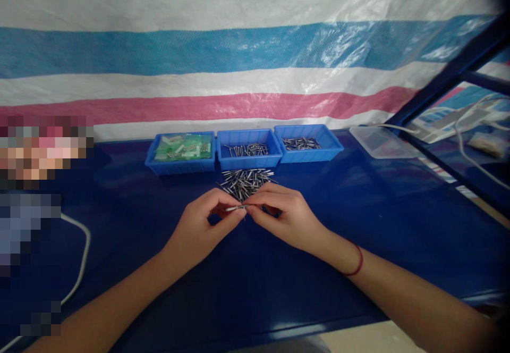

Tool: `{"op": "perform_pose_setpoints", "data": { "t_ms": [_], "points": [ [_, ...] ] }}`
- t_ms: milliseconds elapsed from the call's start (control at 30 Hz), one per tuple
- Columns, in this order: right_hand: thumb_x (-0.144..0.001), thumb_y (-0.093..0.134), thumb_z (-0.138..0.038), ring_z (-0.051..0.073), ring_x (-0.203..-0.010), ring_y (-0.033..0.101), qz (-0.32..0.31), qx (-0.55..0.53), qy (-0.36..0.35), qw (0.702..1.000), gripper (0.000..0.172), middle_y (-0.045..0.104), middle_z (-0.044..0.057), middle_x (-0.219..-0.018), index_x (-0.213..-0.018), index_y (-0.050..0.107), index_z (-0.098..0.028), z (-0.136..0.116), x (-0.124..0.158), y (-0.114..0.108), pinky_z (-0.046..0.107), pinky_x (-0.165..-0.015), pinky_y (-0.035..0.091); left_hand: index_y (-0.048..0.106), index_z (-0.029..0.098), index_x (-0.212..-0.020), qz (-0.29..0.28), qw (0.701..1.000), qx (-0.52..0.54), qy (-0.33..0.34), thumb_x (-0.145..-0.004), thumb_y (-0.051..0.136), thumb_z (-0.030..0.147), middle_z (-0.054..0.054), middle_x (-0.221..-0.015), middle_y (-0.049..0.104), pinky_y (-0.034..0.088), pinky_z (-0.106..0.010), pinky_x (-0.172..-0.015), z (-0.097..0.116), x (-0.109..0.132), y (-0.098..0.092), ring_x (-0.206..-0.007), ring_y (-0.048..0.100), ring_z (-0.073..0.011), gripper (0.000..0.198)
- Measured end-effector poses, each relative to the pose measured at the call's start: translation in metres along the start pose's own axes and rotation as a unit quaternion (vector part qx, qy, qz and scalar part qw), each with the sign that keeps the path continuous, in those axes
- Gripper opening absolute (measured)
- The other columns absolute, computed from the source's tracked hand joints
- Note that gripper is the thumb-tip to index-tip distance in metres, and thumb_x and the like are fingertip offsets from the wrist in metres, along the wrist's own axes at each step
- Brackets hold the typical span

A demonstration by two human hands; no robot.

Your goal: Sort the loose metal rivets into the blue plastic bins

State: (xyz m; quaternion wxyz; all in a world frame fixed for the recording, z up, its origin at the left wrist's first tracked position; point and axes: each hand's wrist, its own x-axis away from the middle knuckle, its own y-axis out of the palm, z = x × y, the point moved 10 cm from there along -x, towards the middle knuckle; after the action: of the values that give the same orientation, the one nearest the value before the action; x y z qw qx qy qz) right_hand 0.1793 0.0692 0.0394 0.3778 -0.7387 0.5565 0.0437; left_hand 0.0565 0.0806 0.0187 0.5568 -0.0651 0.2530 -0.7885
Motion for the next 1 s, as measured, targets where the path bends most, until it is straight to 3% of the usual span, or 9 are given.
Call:
{"op": "perform_pose_setpoints", "data": {
  "t_ms": [133, 233, 333, 467, 533, 633, 700, 833, 1000],
  "points": [
    [-0.088, 0.057, -0.025, 0.013, -0.066, 0.056, -0.023, -0.037, 0.048, 0.998, 0.015, 0.064, 0.004, -0.077, -0.088, 0.071, -0.02, 0.011, -0.001, 0.005, 0.026, -0.058, 0.042, 0.063, 0.019, -0.091, 0.008, 0.999, -0.041, 0.007, -0.085, 0.061, 0.034, -0.001, -0.081, 0.065, 0.049, -0.024, -0.065, 0.001, -0.001, -0.003, -0.073, 0.062, -0.0137, 0.017],
    [-0.086, 0.06, -0.03, 0.014, -0.068, 0.056, 0.047, -0.096, 0.126, 0.986, 0.016, 0.065, 0.003, -0.076, -0.085, 0.072, -0.021, 0.033, -0.002, -0.011, 0.026, -0.058, 0.042, 0.061, 0.021, -0.103, 0.014, 0.996, -0.089, 0.027, -0.087, 0.059, 0.034, 0.001, -0.08, 0.065, 0.048, -0.024, -0.066, 0.005, -0.002, -0.006, -0.071, 0.061, -0.0127, 0.021],
    [-0.083, 0.062, -0.035, 0.009, -0.056, 0.047, 0.165, -0.186, 0.228, 0.941, 0.018, 0.061, 0.0, -0.072, -0.087, 0.072, -0.021, 0.069, 0.003, -0.04, 0.022, -0.048, 0.035, 0.061, 0.02, -0.106, 0.019, 0.987, -0.153, 0.047, -0.089, 0.056, 0.03, 0.0, -0.083, 0.064, 0.049, -0.025, -0.071, 0.005, -0.005, -0.009, -0.073, 0.061, -0.0132, 0.02],
    [-0.075, 0.069, -0.042, 0.004, -0.046, 0.036, 0.293, -0.287, 0.295, 0.863, 0.026, 0.055, -0.004, -0.069, -0.09, 0.07, -0.021, 0.107, 0.012, -0.076, 0.018, -0.038, 0.024, 0.062, 0.019, -0.102, 0.006, 0.965, -0.248, 0.087, -0.091, 0.052, 0.027, -0.004, -0.095, 0.063, 0.048, -0.031, -0.084, -0.002, -0.011, -0.009, -0.089, 0.061, -0.0175, 0.017],
    [-0.072, 0.069, -0.043, 0.004, -0.045, 0.038, 0.3, -0.321, 0.34, 0.831, 0.031, 0.056, -0.004, -0.07, -0.095, 0.069, -0.022, 0.121, 0.016, -0.079, 0.017, -0.036, 0.025, 0.062, 0.019, -0.1, -0.003, 0.953, -0.286, 0.1, -0.091, 0.051, 0.029, -0.005, -0.1, 0.063, 0.047, -0.034, -0.087, -0.008, -0.014, -0.009, -0.095, 0.06, -0.0196, 0.018],
    [-0.072, 0.067, -0.039, 0.004, -0.045, 0.039, 0.248, -0.358, 0.394, 0.809, 0.03, 0.056, -0.004, -0.069, -0.097, 0.067, -0.021, 0.127, 0.019, -0.063, 0.017, -0.036, 0.026, 0.064, 0.02, -0.1, -0.033, 0.938, -0.329, 0.1, -0.091, 0.052, 0.034, -0.005, -0.101, 0.063, 0.047, -0.036, -0.086, -0.019, -0.016, -0.005, -0.094, 0.059, -0.0208, 0.02],
    [-0.072, 0.066, -0.034, 0.004, -0.045, 0.039, 0.198, -0.36, 0.395, 0.822, 0.029, 0.056, -0.004, -0.07, -0.097, 0.067, -0.02, 0.119, 0.016, -0.047, 0.017, -0.036, 0.024, 0.065, 0.02, -0.099, -0.051, 0.932, -0.345, 0.102, -0.092, 0.052, 0.033, -0.005, -0.101, 0.063, 0.046, -0.036, -0.085, -0.022, -0.016, -0.002, -0.092, 0.059, -0.0205, 0.02],
    [-0.076, 0.062, -0.031, 0.005, -0.044, 0.037, 0.123, -0.301, 0.358, 0.876, 0.022, 0.058, -0.003, -0.069, -0.093, 0.067, -0.018, 0.098, 0.012, -0.019, 0.019, -0.038, 0.022, 0.065, 0.019, -0.096, -0.073, 0.924, -0.36, 0.104, -0.094, 0.048, 0.027, -0.005, -0.098, 0.063, 0.046, -0.034, -0.083, -0.021, -0.016, 0.004, -0.088, 0.058, -0.0192, 0.019],
    [-0.083, 0.056, -0.024, 0.012, -0.064, 0.055, 0.063, -0.095, 0.211, 0.971, 0.016, 0.067, 0.003, -0.082, -0.089, 0.069, -0.018, 0.064, 0.004, -0.006, 0.025, -0.057, 0.04, 0.063, 0.019, -0.099, -0.079, 0.92, -0.368, 0.109, -0.094, 0.048, 0.028, -0.006, -0.1, 0.061, 0.046, -0.036, -0.084, -0.02, -0.015, 0.008, -0.09, 0.057, -0.0203, 0.018]
  ]
}}
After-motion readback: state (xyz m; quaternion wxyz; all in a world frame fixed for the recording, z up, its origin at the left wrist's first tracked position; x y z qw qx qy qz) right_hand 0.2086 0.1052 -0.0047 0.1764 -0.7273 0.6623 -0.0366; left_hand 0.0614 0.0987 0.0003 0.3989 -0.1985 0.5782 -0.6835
